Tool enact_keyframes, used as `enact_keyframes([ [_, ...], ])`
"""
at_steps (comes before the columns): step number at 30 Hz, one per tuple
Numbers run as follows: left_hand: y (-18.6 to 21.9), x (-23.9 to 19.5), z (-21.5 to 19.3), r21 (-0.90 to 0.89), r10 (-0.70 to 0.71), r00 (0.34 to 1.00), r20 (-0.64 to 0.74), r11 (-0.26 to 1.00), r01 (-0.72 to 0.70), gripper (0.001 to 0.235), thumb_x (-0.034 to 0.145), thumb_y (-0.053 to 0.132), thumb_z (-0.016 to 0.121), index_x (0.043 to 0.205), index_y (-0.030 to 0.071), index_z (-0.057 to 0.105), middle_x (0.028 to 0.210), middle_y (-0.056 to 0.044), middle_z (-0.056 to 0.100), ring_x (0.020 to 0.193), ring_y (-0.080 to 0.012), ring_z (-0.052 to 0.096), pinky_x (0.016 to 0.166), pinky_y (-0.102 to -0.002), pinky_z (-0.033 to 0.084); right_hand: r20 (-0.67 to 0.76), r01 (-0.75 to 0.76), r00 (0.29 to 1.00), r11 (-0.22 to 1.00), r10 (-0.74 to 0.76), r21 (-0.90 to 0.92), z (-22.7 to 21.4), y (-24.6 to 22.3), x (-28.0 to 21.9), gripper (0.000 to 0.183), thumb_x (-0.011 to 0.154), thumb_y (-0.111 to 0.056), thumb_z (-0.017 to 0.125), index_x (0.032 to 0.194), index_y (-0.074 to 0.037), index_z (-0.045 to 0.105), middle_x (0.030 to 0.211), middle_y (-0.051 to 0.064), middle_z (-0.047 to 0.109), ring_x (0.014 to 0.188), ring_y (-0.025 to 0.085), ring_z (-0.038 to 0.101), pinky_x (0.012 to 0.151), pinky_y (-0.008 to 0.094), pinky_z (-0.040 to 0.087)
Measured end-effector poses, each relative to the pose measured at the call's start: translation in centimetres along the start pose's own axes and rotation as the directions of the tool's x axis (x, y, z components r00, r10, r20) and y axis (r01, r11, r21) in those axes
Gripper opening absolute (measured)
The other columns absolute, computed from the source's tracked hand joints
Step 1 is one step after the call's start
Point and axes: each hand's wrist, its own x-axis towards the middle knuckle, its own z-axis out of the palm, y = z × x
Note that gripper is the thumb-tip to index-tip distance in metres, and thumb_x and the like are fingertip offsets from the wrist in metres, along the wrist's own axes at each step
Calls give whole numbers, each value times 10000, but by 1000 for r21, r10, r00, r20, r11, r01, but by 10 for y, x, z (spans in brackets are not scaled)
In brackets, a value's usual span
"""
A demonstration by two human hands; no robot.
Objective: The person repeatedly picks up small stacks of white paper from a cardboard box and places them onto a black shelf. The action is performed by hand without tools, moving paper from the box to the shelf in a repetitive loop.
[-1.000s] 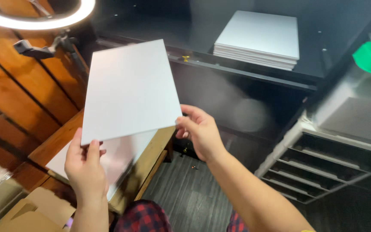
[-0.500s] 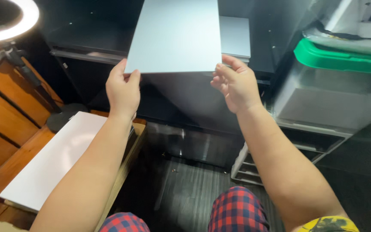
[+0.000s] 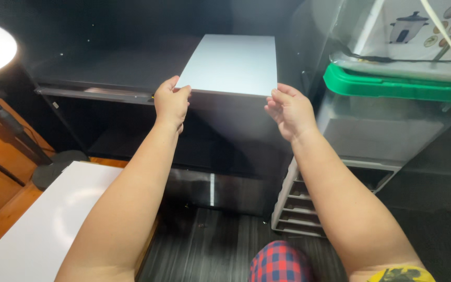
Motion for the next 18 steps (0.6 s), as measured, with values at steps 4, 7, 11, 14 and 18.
enact_keyframes([
  [4, -10, 11, 9, -14, -15, 1000, 8, 1000, 16, 570, 943, 143, 684, 1473, 7, 525, 1290, -189, 690, 1117, -207, 740, 846, -241, 637, -28, -17, 999, 1000, 17, 8, -4, 3, 6, 302, 932, -119, 769, 1216, -89, 671, 802, 67, 741, 693, 110, 746, 828, 347, 674],
  [7, -16, 15, 13, -44, -32, 999, 13, 999, 32, 584, 949, 141, 688, 1486, -4, 508, 1289, -192, 689, 1116, -204, 735, 841, -233, 625, -29, -30, 999, 1000, 30, 10, -7, 8, 15, 296, 936, -127, 772, 1212, -85, 672, 813, 79, 742, 697, 106, 748, 816, 339, 680],
  [11, -20, 14, 15, -64, -49, 998, 27, 997, 50, 592, 964, 144, 677, 1503, -5, 483, 1324, -197, 671, 1148, -221, 727, 842, -239, 635, -50, -6, 999, 1000, 6, 7, -11, 18, 22, 258, 932, -154, 793, 1142, -60, 676, 813, 104, 754, 702, 139, 772, 764, 340, 692],
  [14, -24, 11, 11, -80, -45, 999, 20, 996, 47, 575, 994, 170, 651, 1514, 0, 474, 1415, -221, 613, 1259, -277, 659, 901, -283, 629, -79, 99, 991, 990, -107, -96, -11, 18, 11, 342, 933, -191, 810, 1196, -57, 636, 856, 89, 725, 743, 150, 760, 730, 335, 699],
  [18, -27, 5, 8, -56, 12, 999, -38, 998, -14, 501, 1065, 170, 535, 1533, 14, 451, 1545, -223, 514, 1448, -342, 486, 1076, -396, 562, 20, 454, 860, 747, -509, -486, -10, 19, -10, 333, 946, -170, 830, 1241, -133, 682, 1027, 73, 654, 956, 149, 693, 763, 286, 677],
])
